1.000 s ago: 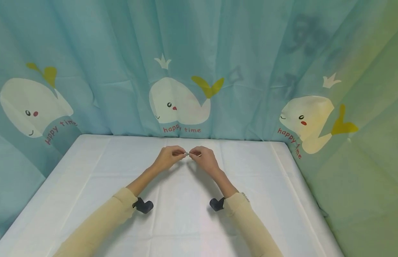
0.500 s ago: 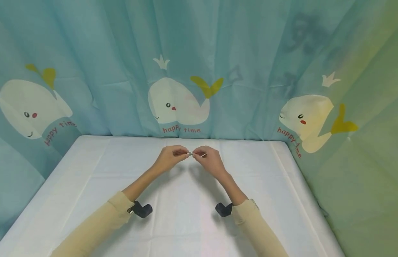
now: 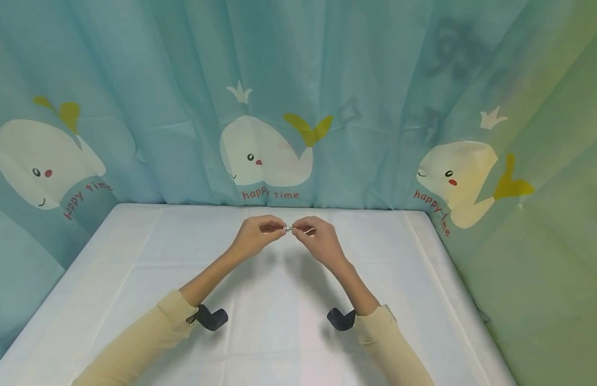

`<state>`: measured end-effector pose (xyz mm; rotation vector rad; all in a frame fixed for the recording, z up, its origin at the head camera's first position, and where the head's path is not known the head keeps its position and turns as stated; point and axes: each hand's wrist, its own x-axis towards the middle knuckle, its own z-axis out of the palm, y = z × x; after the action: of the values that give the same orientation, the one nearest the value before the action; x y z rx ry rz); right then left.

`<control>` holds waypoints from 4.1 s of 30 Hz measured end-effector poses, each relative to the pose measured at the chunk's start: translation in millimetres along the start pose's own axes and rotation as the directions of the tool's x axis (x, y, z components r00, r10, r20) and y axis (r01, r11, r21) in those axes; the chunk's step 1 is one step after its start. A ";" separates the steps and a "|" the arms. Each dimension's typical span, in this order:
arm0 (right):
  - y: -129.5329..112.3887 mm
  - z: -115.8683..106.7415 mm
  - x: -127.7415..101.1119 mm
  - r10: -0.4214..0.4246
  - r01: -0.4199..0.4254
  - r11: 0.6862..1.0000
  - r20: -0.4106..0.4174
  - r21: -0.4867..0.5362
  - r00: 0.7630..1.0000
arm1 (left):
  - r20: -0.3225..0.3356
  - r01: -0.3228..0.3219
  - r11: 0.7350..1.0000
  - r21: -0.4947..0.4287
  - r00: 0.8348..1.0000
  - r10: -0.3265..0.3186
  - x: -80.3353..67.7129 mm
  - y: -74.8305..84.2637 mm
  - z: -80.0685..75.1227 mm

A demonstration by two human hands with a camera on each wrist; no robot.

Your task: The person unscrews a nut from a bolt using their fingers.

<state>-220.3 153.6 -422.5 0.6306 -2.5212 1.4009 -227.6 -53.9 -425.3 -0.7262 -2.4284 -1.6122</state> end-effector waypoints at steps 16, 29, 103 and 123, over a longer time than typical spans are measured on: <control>-14.9 -7.4 -3.9 0.123 -0.141 0.940 0.077 0.310 0.989 | -0.019 -0.128 0.992 0.004 0.992 0.128 -3.5 21.0 4.1; -41.1 -13.5 -9.6 0.175 -0.186 0.910 0.064 0.370 0.982 | -0.014 -0.131 0.991 0.011 0.991 0.131 -4.1 26.7 4.2; -18.6 -0.4 -4.8 0.255 -0.287 0.881 0.133 0.375 0.958 | -0.021 -0.067 0.998 -0.010 0.998 0.067 -5.9 24.5 -1.3; -16.5 1.8 -6.2 0.195 -0.241 0.874 0.151 0.423 0.969 | -0.009 -0.057 0.998 -0.019 0.998 0.057 -7.6 23.7 -3.5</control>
<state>-207.3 146.1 -413.1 0.5054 -2.4222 2.1060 -210.5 -52.1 -406.9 -0.7832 -2.3672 -1.6159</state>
